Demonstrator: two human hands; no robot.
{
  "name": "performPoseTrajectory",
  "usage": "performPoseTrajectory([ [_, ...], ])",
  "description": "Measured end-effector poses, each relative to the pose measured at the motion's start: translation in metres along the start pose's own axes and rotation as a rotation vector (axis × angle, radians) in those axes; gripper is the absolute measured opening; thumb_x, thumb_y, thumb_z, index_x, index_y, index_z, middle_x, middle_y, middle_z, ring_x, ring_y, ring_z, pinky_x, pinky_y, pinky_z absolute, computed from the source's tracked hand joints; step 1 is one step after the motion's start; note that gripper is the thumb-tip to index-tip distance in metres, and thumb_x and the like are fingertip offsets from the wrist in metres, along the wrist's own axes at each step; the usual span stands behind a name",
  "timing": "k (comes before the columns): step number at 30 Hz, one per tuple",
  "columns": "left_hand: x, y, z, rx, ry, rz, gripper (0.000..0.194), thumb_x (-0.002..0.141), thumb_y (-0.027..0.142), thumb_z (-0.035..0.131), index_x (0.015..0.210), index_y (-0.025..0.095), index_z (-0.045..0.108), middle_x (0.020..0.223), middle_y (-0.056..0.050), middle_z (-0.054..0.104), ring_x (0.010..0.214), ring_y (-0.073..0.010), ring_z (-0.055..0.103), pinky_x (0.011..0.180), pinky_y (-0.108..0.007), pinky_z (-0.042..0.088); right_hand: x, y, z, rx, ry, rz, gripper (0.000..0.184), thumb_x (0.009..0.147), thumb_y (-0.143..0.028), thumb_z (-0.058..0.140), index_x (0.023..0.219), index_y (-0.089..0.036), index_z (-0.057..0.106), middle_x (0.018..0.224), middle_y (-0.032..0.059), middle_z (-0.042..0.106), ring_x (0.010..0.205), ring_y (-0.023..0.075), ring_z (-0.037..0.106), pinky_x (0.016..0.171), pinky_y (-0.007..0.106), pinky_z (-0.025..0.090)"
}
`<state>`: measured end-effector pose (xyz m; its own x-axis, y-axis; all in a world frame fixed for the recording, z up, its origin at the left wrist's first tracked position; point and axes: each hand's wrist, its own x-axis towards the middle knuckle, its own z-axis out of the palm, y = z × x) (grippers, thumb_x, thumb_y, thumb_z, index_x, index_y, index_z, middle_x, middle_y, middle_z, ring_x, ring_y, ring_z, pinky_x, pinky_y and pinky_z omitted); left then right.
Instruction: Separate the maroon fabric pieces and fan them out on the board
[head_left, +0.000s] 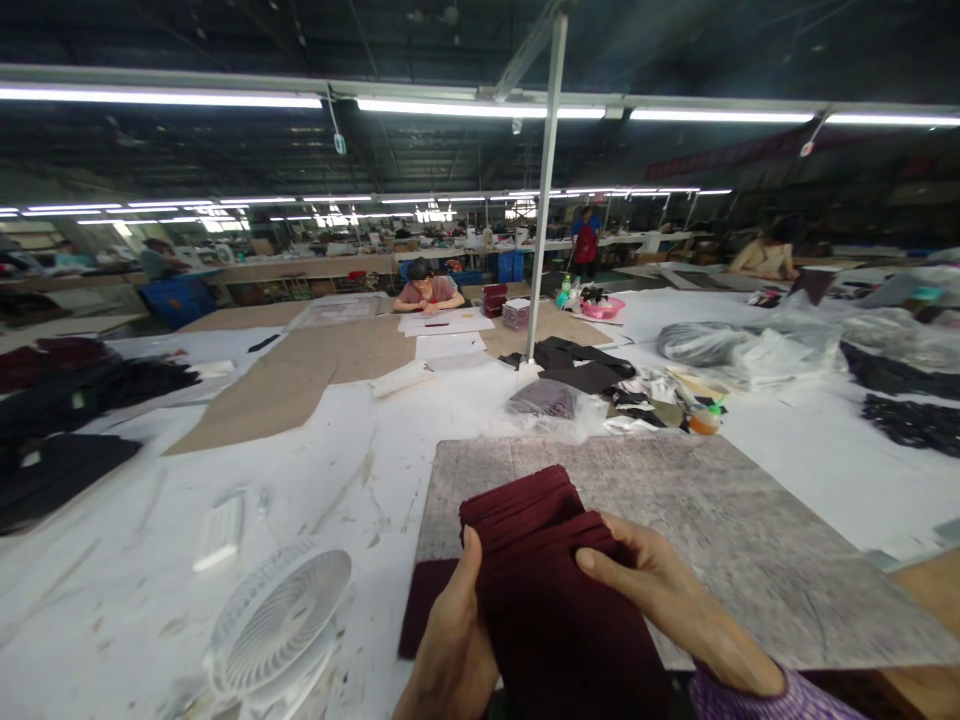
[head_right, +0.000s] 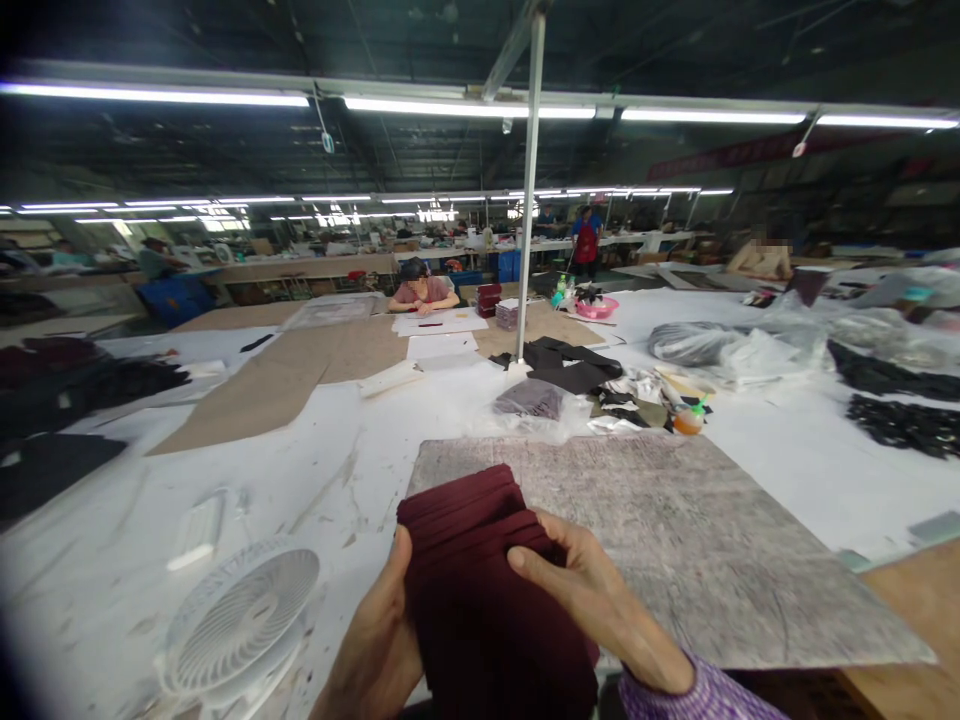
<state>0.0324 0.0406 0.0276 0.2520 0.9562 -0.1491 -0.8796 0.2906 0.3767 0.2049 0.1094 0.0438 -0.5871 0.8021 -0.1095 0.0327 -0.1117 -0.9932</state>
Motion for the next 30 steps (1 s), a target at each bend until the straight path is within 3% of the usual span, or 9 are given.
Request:
performPoseTrajectory([
  [5, 0.001, 0.002, -0.003, -0.063, -0.061, 0.019, 0.053, 0.093, 0.044, 0.029, 0.122, 0.010, 0.056, 0.121, -0.011, 0.063, 0.127, -0.0247, 0.042, 0.112, -0.038, 0.019, 0.001, 0.000, -0.001, -0.015, -0.014, 0.003, 0.022, 0.079, -0.035, 0.064, 0.095, -0.020, 0.067, 0.085, 0.0012, 0.069, 0.082, 0.0175, 0.062, 0.074, 0.028, 0.047],
  [12, 0.001, 0.000, -0.006, -0.053, -0.050, 0.014, 0.057, 0.091, 0.049, 0.029, 0.120, 0.009, 0.057, 0.119, -0.012, 0.063, 0.125, -0.0270, 0.044, 0.109, -0.042, 0.024, 0.001, 0.006, -0.004, -0.063, -0.023, -0.046, 0.021, 0.081, -0.033, 0.063, 0.096, -0.021, 0.066, 0.090, 0.0018, 0.069, 0.084, 0.0174, 0.061, 0.075, 0.028, 0.046],
  [15, 0.000, -0.004, -0.006, 0.070, -0.001, 0.097, 0.051, 0.085, 0.048, 0.047, 0.119, 0.013, 0.059, 0.119, -0.012, 0.064, 0.123, -0.0288, 0.046, 0.107, -0.042, 0.028, 0.001, 0.004, -0.003, -0.064, -0.027, -0.057, 0.020, 0.081, -0.033, 0.062, 0.097, -0.021, 0.066, 0.092, 0.0021, 0.068, 0.088, 0.0186, 0.061, 0.078, 0.029, 0.047],
  [18, 0.000, -0.009, -0.004, 0.279, 0.084, 0.189, 0.042, 0.072, 0.024, 0.070, 0.113, 0.016, 0.064, 0.112, -0.011, 0.068, 0.117, -0.0293, 0.052, 0.104, -0.042, 0.032, 0.001, 0.003, -0.001, -0.069, -0.028, -0.069, 0.018, 0.081, -0.033, 0.062, 0.095, -0.020, 0.065, 0.092, 0.0021, 0.067, 0.088, 0.0188, 0.061, 0.079, 0.030, 0.047],
  [22, 0.001, -0.012, -0.004, 0.339, 0.130, 0.198, 0.043, 0.071, 0.018, 0.069, 0.113, 0.015, 0.063, 0.104, -0.012, 0.071, 0.109, -0.0297, 0.058, 0.099, -0.043, 0.039, 0.003, 0.007, -0.003, -0.065, -0.001, -0.040, 0.017, 0.078, -0.034, 0.065, 0.087, -0.019, 0.060, 0.080, -0.0003, 0.064, 0.077, 0.0156, 0.059, 0.069, 0.026, 0.047],
  [25, 0.000, -0.011, -0.009, 0.341, 0.135, 0.180, 0.046, 0.069, 0.017, 0.070, 0.115, 0.016, 0.062, 0.105, -0.012, 0.070, 0.107, -0.0290, 0.059, 0.095, -0.041, 0.042, 0.005, 0.009, -0.007, -0.015, 0.031, -0.040, 0.027, 0.074, -0.034, 0.070, 0.092, -0.023, 0.053, 0.081, -0.0028, 0.061, 0.072, 0.0119, 0.057, 0.061, 0.022, 0.044],
  [30, -0.001, -0.009, -0.014, 0.371, 0.132, 0.138, 0.044, 0.069, 0.017, 0.070, 0.113, 0.017, 0.064, 0.106, -0.012, 0.070, 0.105, -0.0277, 0.060, 0.092, -0.038, 0.044, 0.010, 0.007, -0.016, -0.036, 0.006, -0.097, 0.035, 0.072, -0.035, 0.072, 0.100, -0.026, 0.052, 0.100, -0.0003, 0.058, 0.084, 0.0132, 0.056, 0.073, 0.026, 0.044],
])
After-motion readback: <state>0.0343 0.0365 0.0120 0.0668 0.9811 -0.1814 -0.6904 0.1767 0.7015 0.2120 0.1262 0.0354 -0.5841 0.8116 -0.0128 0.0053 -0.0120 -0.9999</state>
